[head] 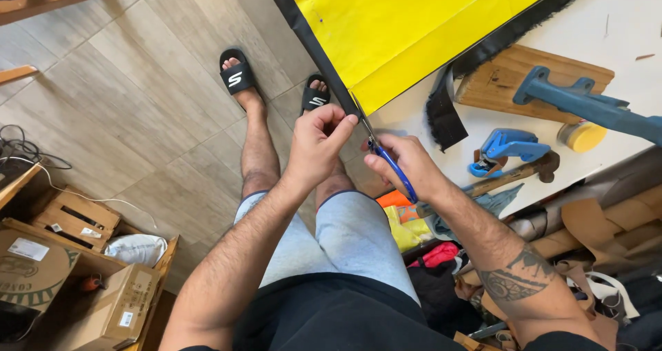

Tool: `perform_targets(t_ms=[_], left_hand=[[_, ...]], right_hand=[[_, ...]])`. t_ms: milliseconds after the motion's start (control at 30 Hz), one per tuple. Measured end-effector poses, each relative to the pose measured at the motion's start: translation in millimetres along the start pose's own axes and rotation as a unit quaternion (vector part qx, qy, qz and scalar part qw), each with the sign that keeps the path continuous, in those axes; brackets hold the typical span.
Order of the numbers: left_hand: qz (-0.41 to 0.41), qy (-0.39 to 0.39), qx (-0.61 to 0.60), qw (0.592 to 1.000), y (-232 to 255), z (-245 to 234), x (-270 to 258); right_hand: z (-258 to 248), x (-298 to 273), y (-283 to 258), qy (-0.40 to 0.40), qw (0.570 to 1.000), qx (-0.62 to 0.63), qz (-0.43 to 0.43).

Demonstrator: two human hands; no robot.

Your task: Cutting out a piece of leather following a paper template with scissors

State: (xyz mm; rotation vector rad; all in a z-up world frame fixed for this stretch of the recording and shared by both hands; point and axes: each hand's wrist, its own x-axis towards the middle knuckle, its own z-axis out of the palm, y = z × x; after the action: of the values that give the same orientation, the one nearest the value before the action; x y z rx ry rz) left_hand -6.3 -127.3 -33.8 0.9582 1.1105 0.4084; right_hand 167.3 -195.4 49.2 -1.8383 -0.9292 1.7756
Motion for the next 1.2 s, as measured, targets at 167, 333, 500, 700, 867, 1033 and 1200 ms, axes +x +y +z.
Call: perform_targets(t_ms=[167, 333, 500, 700, 867, 1033, 1200], left_hand=[[-0.006, -0.001, -0.002, 1.0, -1.8, -0.2, 0.5], [-0.007, -0.008, -0.004, 1.0, -0.9, -1.9, 2.7], [-0.007, -0.02, 0.006, 1.0, 2.3, -2.8, 5.4], [-0.012, -0.021, 0.003, 1.0, 4.4, -2.9, 4.2], [-0.009, -0.029, -0.004, 1.0, 6.4, -3.3, 4.9], [-0.01, -0.03, -0.013, 0.999, 8.6, -3.8, 3.8], [-0.008, -0.031, -0.012, 0.999, 4.3, -4.0, 3.7]], right_hand=[[0.9, 0.7, -1.6, 0.007, 1.0, -0.004, -0.006], [2.0, 4.0, 5.1, 0.024, 0.999, -0.028, -0.016], [2.1, 4.0, 5.2, 0.026, 0.999, -0.035, -0.026], [3.5, -3.1, 1.7, 0.013, 0.999, -0.018, -0.027], [1.9, -6.1, 8.8, 0.014, 1.0, -0.007, -0.018], [1.1, -5.3, 8.8, 0.017, 1.0, -0.008, -0.018], [3.8, -0.1, 10.8, 0.026, 0.999, -0.024, -0.031]])
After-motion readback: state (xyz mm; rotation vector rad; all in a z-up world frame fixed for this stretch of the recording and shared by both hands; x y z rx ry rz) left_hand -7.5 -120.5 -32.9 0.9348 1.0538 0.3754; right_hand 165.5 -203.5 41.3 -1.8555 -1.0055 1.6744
